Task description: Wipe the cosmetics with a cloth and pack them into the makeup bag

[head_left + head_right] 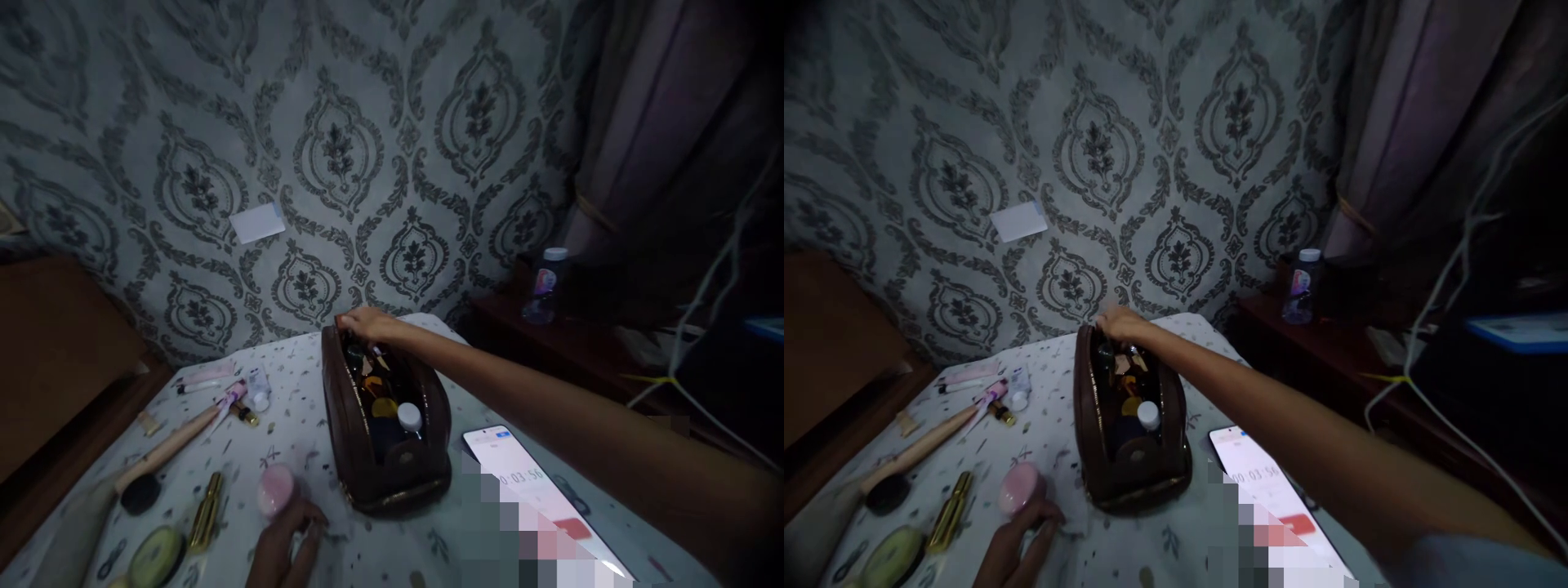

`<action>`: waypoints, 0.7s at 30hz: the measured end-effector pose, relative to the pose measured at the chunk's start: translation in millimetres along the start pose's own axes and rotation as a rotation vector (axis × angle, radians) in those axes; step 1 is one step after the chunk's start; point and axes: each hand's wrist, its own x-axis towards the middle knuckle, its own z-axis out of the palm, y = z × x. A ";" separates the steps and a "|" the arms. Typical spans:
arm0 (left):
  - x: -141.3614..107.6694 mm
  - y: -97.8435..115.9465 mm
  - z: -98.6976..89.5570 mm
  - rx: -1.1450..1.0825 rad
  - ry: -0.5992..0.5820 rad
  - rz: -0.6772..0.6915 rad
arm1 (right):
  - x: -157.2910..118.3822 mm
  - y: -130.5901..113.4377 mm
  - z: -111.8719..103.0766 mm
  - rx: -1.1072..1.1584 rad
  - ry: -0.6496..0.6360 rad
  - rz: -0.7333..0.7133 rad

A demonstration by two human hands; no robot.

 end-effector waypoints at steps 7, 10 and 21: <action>-0.3 26.3 -16.1 -0.058 -0.113 0.046 | -43.1 -18.4 -17.6 0.010 0.352 -0.132; -2.1 30.2 -17.7 -0.075 -0.114 0.054 | -76.0 -35.9 -12.6 0.131 0.486 -0.331; 15.1 33.5 -75.0 0.200 -0.081 0.137 | -154.7 -103.8 90.5 0.458 0.234 -0.610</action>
